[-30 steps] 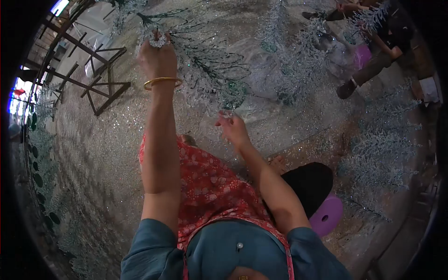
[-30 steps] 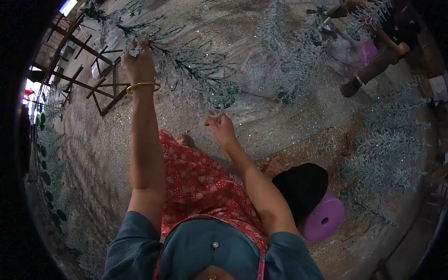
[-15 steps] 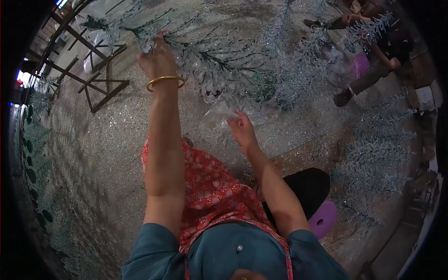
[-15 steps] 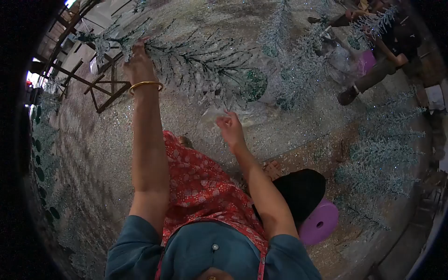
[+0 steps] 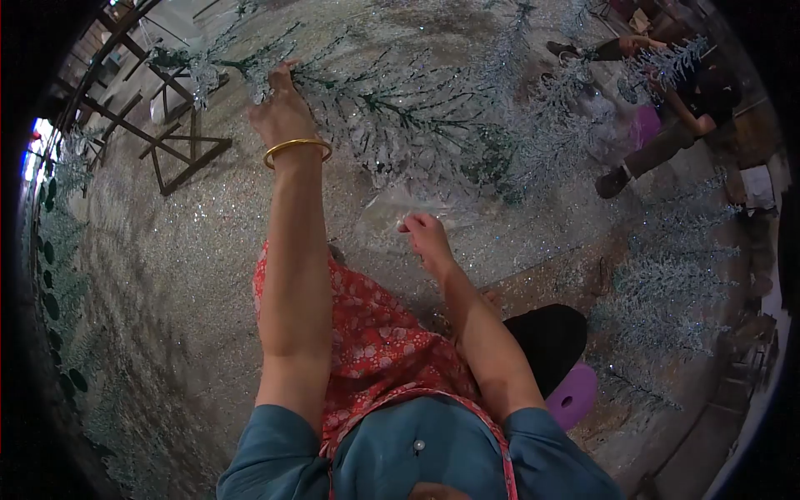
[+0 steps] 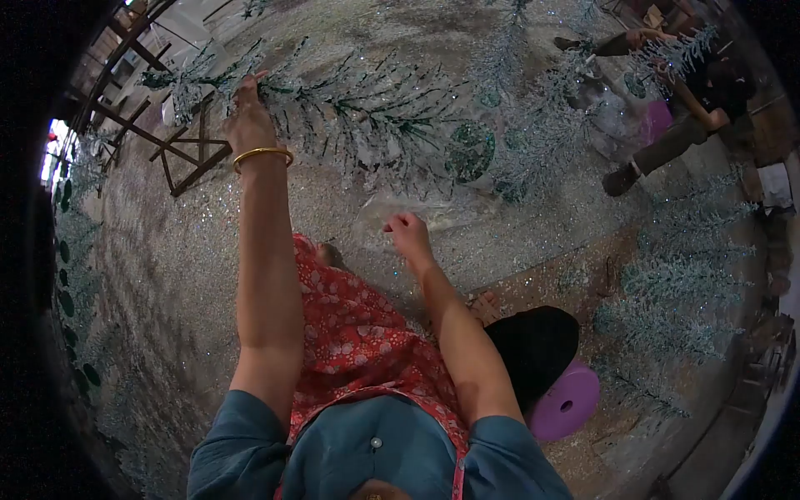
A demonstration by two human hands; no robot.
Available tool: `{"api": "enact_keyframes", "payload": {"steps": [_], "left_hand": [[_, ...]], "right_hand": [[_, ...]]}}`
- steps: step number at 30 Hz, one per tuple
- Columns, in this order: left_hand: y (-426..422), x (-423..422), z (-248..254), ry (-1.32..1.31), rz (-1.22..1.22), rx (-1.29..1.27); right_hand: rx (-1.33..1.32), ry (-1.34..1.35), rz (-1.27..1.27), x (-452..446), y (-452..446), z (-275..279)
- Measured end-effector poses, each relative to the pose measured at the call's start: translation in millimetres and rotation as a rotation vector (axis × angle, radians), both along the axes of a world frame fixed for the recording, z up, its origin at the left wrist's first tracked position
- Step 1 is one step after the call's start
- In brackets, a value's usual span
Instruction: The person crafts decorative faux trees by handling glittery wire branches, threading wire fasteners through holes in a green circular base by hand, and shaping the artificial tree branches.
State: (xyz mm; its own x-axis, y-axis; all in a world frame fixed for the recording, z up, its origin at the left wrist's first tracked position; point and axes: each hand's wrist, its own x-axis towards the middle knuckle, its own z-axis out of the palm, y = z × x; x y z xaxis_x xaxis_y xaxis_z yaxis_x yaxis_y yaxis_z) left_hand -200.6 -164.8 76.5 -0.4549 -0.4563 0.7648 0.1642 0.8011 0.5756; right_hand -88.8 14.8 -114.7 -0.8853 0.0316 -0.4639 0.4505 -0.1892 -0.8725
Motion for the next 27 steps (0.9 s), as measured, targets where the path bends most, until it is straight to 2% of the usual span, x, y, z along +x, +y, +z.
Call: {"api": "enact_keyframes", "payload": {"steps": [1, 2, 3, 5, 6, 8, 10, 12, 14, 15, 17, 18, 20, 21, 23, 24, 25, 26, 27], "left_hand": [[9.0, 8.7, 17.9, 0.0, -0.002, 0.0], [18.8, 17.7, 36.9, -0.119, -0.05, 0.473], [25.5, 24.5, 49.3, -0.241, -0.097, 0.944], [23.6, 24.4, 43.0, -0.222, -0.101, 0.905], [21.9, 23.1, 39.4, -0.196, -0.106, 0.87], [12.7, 18.4, 30.5, -0.229, -0.131, 0.841], [16.1, 21.2, 38.3, -0.262, -0.149, 0.813], [20.6, 25.5, 47.1, -0.339, -0.122, 1.109], [9.9, 16.1, 32.8, -0.302, -0.105, 1.093], [6.2, 12.7, 28.0, -0.266, -0.09, 1.075], [10.3, 19.3, 36.1, -0.274, -0.073, 1.098], [13.0, 22.2, 41.8, -0.284, -0.059, 1.118], [15.9, 27.8, 49.3, -0.318, -0.075, 1.159], [15.8, 29.5, 50.7, -0.356, -0.092, 1.197], [13.6, 25.0, 43.5, -0.316, -0.108, 1.134], [12.2, 20.5, 37.1, -0.274, -0.125, 1.077], [6.2, 14.4, 25.0, -0.272, -0.132, 1.077], [-3.8, 7.7, 9.1, -0.27, -0.184, 0.947], [-3.2, 11.1, 13.1, -0.269, -0.23, 0.816]], "right_hand": [[-0.129, -0.023, -0.002, 3.9, 6.0, -4.5], [-0.256, -0.047, -0.003, 5.4, 10.2, -9.2], [-0.257, -0.048, -0.004, 4.7, 8.6, 1.9], [-0.332, -0.015, -0.046, -1.1, -0.7, 37.9], [-0.334, -0.012, -0.052, -7.0, -5.1, 40.1], [-0.56, 0.05, -0.068, -19.2, -11.6, 44.5], [-0.543, -0.002, -0.06, -26.2, -8.9, 34.4], [-0.525, -0.059, -0.046, -24.9, -4.1, 24.6], [-0.549, 0.1, 0.125, -9.5, 9.1, 15.6], [-0.547, 0.101, 0.127, -1.1, 12.4, -2.6], [0.208, 0.234, 0.373, 14.0, 17.6, -46.7], [0.21, 0.237, 0.373, 16.4, 16.2, -40.2], [-0.003, 0.092, 0.092, 23.5, 7.2, -5.2], [-0.005, 0.088, 0.095, 21.6, 0.6, 12.8], [-0.184, 0.235, -0.029, 4.8, -10.4, 45.4], [-0.183, 0.238, -0.036, -2.1, -12.9, 53.2], [-0.088, 0.312, 0.092, -8.8, -15.0, 59.3], [0.007, 0.381, 0.222, -12.0, -15.8, 62.0], [0.007, 0.382, 0.223, -11.6, -16.1, 61.8]]}}
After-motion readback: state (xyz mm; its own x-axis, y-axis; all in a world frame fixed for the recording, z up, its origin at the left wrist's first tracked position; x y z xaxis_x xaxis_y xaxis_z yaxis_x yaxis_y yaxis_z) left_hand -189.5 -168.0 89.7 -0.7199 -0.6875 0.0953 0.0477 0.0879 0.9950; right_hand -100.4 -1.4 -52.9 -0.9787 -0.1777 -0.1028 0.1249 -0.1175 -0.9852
